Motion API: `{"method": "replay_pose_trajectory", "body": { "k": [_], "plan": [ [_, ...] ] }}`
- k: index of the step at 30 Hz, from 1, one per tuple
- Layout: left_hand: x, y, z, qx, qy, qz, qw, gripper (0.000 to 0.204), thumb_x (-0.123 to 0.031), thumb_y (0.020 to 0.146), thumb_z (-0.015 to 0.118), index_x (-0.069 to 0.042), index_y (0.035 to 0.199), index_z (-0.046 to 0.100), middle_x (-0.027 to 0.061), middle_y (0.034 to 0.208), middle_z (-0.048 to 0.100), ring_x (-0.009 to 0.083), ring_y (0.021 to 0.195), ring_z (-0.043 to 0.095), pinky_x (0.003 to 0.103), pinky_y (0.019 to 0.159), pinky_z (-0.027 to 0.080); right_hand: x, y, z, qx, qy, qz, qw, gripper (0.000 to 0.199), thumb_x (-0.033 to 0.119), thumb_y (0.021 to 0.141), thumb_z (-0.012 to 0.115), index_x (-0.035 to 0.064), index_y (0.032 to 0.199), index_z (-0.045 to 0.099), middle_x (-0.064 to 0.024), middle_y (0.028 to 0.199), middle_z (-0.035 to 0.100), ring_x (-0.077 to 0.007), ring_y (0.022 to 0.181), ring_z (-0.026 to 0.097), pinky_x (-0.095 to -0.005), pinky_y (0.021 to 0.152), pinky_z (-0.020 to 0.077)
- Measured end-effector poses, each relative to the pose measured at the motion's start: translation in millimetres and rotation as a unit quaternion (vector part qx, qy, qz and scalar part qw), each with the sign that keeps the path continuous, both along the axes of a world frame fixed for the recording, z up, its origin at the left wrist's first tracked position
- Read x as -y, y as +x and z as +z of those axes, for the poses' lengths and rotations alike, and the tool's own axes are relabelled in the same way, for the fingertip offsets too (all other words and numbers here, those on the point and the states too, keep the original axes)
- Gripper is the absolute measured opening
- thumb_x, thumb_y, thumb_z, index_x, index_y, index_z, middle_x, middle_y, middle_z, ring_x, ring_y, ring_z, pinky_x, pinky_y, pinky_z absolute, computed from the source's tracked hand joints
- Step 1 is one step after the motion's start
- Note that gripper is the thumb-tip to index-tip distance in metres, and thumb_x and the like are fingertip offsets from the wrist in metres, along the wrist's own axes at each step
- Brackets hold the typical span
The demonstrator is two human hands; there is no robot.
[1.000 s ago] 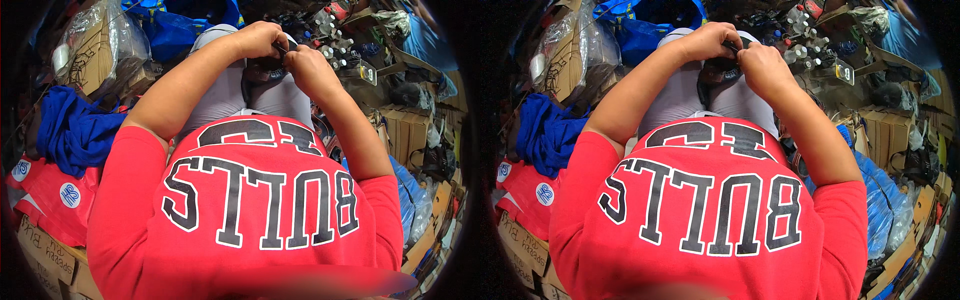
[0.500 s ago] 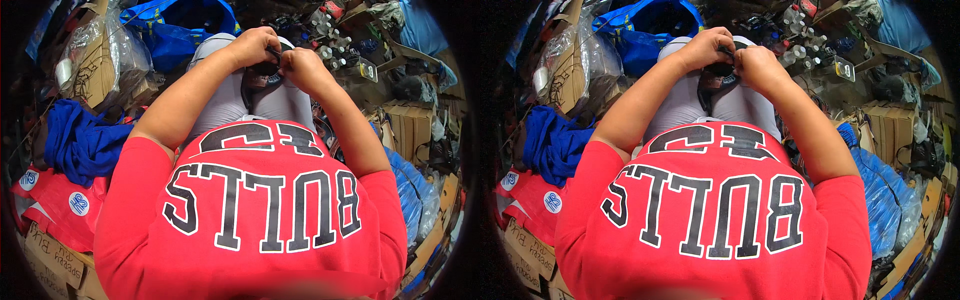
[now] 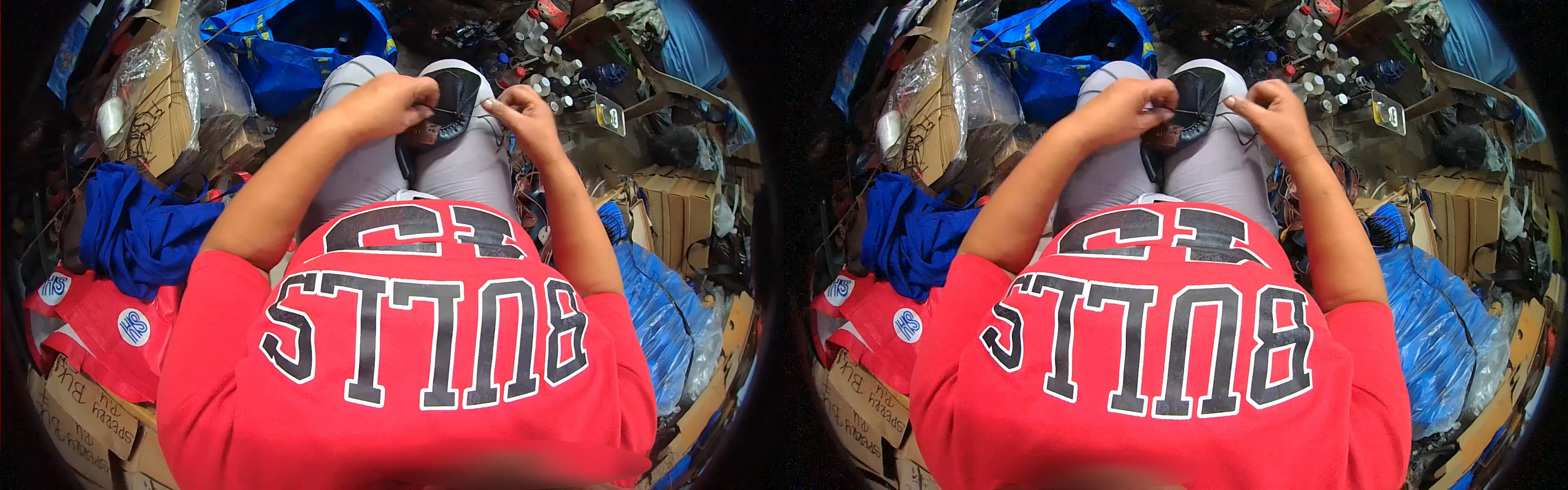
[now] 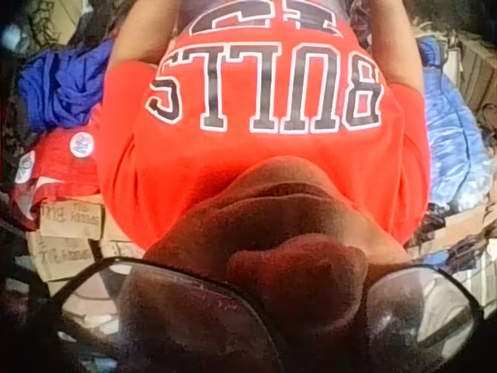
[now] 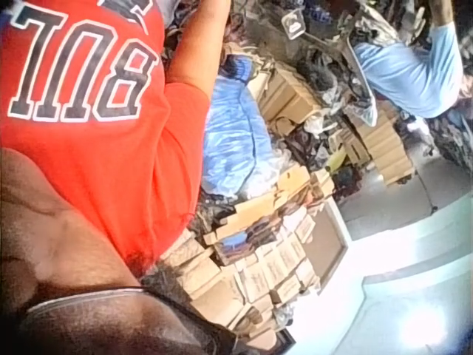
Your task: Hand-stitching a leather shoe part using a needle and thread.
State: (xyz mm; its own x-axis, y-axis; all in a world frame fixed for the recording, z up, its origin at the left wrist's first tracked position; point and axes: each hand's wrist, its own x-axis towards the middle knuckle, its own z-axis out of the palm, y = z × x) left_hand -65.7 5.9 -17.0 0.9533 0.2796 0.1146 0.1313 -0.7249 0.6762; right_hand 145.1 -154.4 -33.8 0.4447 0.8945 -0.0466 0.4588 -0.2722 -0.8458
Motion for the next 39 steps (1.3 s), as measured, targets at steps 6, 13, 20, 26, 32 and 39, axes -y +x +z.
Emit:
{"method": "replay_pose_trajectory", "body": {
  "k": [6,13,20,26,32,39],
  "plan": [
    [-50,-41,30,-0.210,-0.046,0.093,0.972,0.027,-0.027,0.083,0.068,-0.001,0.076,0.064,0.0057,0.069,0.058,0.0130,0.065,0.052,0.029,0.061,0.042,-10,18,5,-0.271,0.159,-0.245,0.917,0.031,0.031,0.098,0.047,0.0034,0.107,0.059,-0.0063,0.093,0.064,-0.0175,0.088,0.063,-0.0320,0.082,0.0437],
    [-5,13,16,0.220,-0.705,0.072,0.670,0.040,-0.035,0.099,0.044,-0.010,0.067,0.047,0.0043,0.077,0.055,0.0147,0.071,0.050,0.032,0.079,0.044,7,34,27,-0.645,0.160,0.140,0.734,0.043,0.041,0.099,0.040,0.0119,0.127,0.054,-0.0011,0.069,0.056,-0.0095,0.060,0.048,-0.0314,0.077,0.0437],
    [-14,30,1,0.133,-0.776,0.199,0.584,0.050,-0.035,0.098,0.045,-0.016,0.054,0.028,-0.0029,0.051,0.023,0.0106,0.045,0.022,0.029,0.054,0.030,19,-19,40,0.194,-0.151,0.151,0.957,0.028,0.028,0.089,0.055,0.0039,0.075,0.061,-0.0198,0.063,0.055,-0.0377,0.064,0.056,-0.0408,0.063,0.0440],
    [-24,34,0,0.105,-0.747,0.226,0.617,0.051,-0.033,0.097,0.047,-0.017,0.053,0.028,-0.0038,0.049,0.023,0.0103,0.042,0.021,0.029,0.053,0.030,39,-21,25,0.258,-0.072,0.177,0.947,0.031,0.026,0.090,0.054,0.0058,0.066,0.051,-0.0154,0.057,0.051,-0.0374,0.058,0.049,-0.0419,0.063,0.0349],
    [-58,19,-41,0.088,-0.796,0.108,0.589,0.047,-0.035,0.098,0.044,-0.014,0.056,0.038,-0.0018,0.050,0.030,0.0137,0.045,0.031,0.033,0.055,0.037,63,-18,17,0.222,-0.086,0.148,0.960,0.032,0.026,0.090,0.054,0.0054,0.065,0.052,-0.0142,0.058,0.051,-0.0345,0.056,0.049,-0.0387,0.065,0.0358],
    [-78,-42,16,-0.017,-0.222,0.348,0.911,0.041,-0.040,0.096,0.045,-0.005,0.094,0.066,0.0147,0.082,0.068,0.0327,0.077,0.067,0.047,0.085,0.051,129,62,0,-0.181,-0.156,-0.064,0.969,0.067,0.011,0.083,0.062,0.0171,0.144,0.034,-0.0124,0.139,0.041,-0.0249,0.118,0.048,-0.0367,0.098,0.0391]
  ]
}}
